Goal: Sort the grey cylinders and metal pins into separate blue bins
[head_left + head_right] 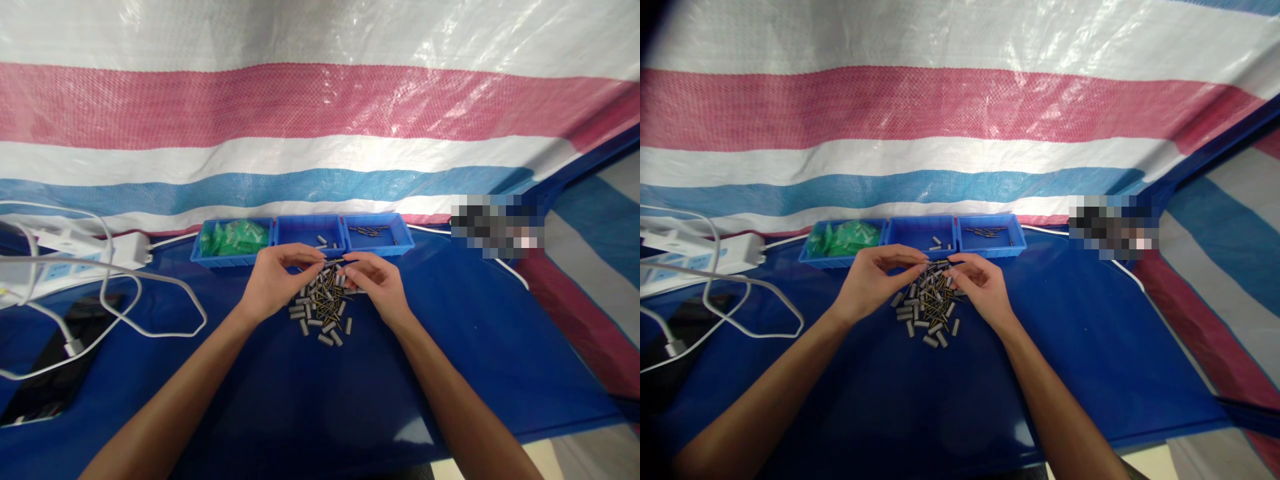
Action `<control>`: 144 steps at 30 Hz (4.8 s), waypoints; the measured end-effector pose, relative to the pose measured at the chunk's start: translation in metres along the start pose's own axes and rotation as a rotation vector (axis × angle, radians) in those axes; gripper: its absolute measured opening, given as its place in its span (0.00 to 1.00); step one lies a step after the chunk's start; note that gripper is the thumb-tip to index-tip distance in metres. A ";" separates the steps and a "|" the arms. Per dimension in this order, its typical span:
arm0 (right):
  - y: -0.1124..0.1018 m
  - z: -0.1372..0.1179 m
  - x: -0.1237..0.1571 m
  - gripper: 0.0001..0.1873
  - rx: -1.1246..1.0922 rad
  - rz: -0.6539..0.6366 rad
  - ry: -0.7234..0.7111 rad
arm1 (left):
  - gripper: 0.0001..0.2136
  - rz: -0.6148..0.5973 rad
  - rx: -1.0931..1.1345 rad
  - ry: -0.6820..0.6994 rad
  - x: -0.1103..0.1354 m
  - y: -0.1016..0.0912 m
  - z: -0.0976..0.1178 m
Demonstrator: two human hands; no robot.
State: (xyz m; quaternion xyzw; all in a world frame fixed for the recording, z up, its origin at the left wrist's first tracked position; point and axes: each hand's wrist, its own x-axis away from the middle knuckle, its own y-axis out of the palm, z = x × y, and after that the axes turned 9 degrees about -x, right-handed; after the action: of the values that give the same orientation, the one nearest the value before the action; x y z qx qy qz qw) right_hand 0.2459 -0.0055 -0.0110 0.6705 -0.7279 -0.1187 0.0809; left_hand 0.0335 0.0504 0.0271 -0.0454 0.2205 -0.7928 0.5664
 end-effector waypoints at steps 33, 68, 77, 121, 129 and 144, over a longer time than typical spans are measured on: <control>0.003 0.000 -0.002 0.16 -0.040 0.004 0.079 | 0.08 -0.133 -0.210 0.058 0.001 -0.001 0.001; -0.008 0.008 -0.006 0.09 0.111 0.255 -0.182 | 0.10 -0.360 -1.097 0.204 0.000 -0.010 -0.013; -0.002 0.003 -0.003 0.12 0.080 0.181 -0.101 | 0.08 -0.153 -0.525 0.269 0.001 -0.005 -0.004; 0.003 0.003 0.003 0.13 -0.023 -0.065 0.024 | 0.04 -0.092 -0.079 0.268 0.005 0.004 0.002; 0.000 0.003 0.001 0.12 0.003 -0.003 0.025 | 0.07 -0.236 -0.359 0.248 0.000 -0.005 -0.005; -0.007 0.003 -0.006 0.13 0.138 0.300 -0.205 | 0.11 -0.328 -0.823 0.166 0.000 -0.011 -0.022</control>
State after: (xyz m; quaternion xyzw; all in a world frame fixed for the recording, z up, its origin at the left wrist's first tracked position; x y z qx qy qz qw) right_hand 0.2528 -0.0003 -0.0154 0.5430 -0.8304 -0.1231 -0.0230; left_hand 0.0167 0.0600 0.0123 -0.2376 0.5519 -0.7194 0.3485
